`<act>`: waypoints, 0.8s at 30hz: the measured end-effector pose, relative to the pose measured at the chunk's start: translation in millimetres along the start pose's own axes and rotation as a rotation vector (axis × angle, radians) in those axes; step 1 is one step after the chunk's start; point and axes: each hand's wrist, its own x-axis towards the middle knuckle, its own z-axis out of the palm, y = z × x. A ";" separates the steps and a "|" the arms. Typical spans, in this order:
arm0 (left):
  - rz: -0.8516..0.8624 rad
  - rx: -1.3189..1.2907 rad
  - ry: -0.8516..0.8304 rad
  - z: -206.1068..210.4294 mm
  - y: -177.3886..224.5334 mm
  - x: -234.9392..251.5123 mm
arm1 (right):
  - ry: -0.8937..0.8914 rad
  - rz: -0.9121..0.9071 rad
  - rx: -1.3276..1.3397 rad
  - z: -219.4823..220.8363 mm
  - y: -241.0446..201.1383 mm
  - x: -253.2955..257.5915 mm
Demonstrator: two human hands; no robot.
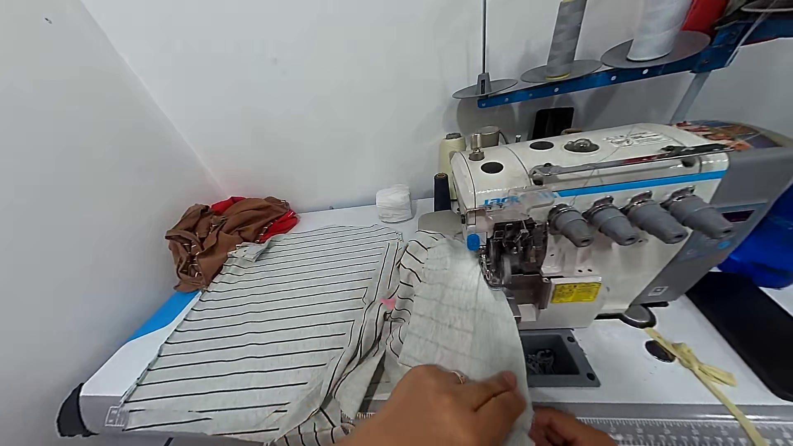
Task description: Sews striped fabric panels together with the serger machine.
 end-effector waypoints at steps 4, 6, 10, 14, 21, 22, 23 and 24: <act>-0.059 0.101 0.053 7.6 -2.8 12.3 | 0.044 -0.010 0.015 3.1 -6.4 13.9; -0.082 0.139 0.076 10.3 -7.4 16.5 | 0.061 -0.023 0.018 3.6 -8.2 20.6; -0.129 0.205 0.135 15.6 -15.3 30.2 | 0.110 -0.018 0.016 5.2 -11.7 34.6; -0.194 0.255 0.164 23.2 -16.5 48.2 | 0.156 -0.028 0.028 9.6 -12.2 50.6; -0.226 0.245 0.270 44.1 -25.6 36.6 | 0.128 -0.048 0.065 14.4 -7.9 68.1; -0.224 0.195 0.297 43.1 -25.3 30.2 | 0.099 -0.028 0.069 14.8 -7.3 68.8; -0.229 0.137 0.328 41.3 -23.7 23.2 | 0.062 -0.011 0.076 15.4 -6.0 69.2; -0.235 0.089 0.360 39.5 -21.3 16.1 | 0.017 0.003 0.092 16.4 -3.8 69.3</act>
